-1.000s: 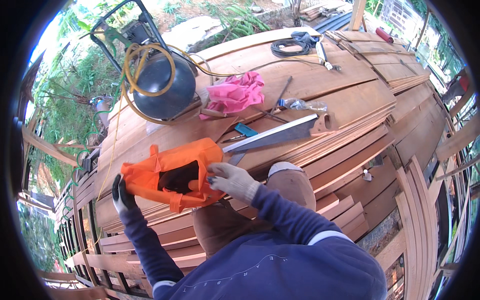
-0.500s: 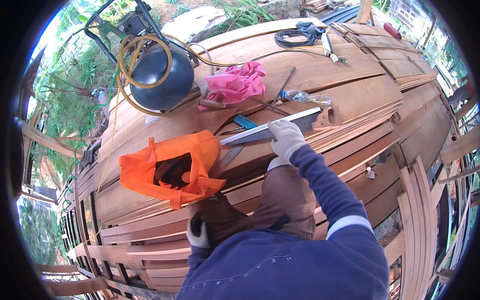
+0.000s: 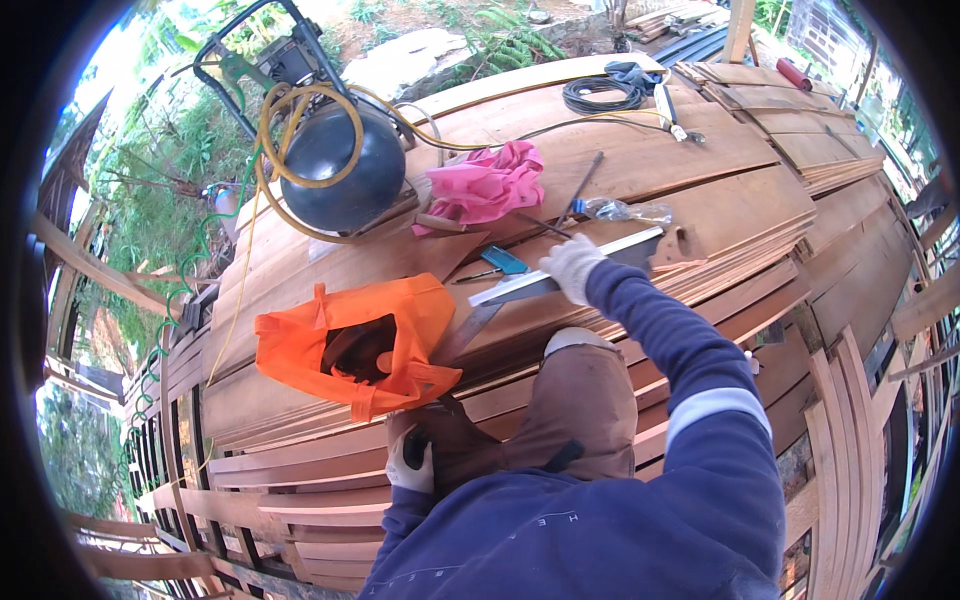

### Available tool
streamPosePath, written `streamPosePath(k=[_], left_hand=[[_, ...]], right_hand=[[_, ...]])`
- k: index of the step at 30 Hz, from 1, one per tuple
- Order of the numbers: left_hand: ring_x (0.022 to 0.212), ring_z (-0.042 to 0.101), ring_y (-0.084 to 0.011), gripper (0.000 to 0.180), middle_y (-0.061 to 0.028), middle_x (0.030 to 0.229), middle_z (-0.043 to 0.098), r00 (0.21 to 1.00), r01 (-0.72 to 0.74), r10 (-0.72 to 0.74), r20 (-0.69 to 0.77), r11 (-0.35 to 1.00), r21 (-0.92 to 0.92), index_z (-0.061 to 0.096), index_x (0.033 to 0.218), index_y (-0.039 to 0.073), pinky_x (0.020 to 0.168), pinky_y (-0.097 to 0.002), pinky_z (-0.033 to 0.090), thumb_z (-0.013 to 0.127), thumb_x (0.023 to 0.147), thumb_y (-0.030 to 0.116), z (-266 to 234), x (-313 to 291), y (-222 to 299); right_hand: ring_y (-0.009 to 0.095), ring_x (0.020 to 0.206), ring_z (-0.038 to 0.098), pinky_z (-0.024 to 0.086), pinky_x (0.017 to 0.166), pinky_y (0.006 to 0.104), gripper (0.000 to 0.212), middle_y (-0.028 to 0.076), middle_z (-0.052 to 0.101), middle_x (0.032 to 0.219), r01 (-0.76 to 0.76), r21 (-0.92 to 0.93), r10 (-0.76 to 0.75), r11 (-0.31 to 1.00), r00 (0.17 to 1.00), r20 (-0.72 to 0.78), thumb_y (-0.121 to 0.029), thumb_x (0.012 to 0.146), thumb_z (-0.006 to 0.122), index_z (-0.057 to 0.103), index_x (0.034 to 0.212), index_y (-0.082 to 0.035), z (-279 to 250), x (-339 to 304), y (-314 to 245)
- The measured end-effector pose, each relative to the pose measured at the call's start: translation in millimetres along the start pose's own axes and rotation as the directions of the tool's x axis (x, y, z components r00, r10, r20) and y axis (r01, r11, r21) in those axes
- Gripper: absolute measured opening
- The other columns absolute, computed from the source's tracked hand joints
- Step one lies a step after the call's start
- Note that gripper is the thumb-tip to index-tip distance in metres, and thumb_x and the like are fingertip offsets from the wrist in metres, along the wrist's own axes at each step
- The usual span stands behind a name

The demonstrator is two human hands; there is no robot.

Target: The person coils the power cord of a sander and places it into an orange bag, followed by a metal square and a hand tool, while sitting on a wooden platform.

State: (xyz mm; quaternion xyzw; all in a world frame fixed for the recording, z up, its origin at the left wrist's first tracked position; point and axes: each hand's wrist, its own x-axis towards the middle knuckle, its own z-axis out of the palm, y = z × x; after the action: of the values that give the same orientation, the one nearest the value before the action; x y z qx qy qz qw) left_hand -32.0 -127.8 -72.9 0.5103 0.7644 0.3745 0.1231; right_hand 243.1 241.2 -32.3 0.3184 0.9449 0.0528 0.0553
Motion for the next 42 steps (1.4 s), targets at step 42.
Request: streamPosePath(k=[42], left_hand=[[0.091, 0.067, -0.0342, 0.035, -0.0128, 0.100, 0.069, 0.999, -0.031, 0.025, -0.046, 0.991, -0.132, 0.068, 0.114, 0.010, 0.082, -0.0405, 0.053, 0.072, 0.081, 0.020, -11.9, -1.6, 0.1]], right_hand=[[0.030, 0.091, 0.070, 0.048, 0.083, 0.0437, 0.020, 0.011, 0.073, 0.093, -0.225, 0.017, 0.226, 0.974, 0.965, -0.133, -0.016, 0.087, 0.054, 0.066, 0.102, -0.014, 9.6, 106.2, -115.8]])
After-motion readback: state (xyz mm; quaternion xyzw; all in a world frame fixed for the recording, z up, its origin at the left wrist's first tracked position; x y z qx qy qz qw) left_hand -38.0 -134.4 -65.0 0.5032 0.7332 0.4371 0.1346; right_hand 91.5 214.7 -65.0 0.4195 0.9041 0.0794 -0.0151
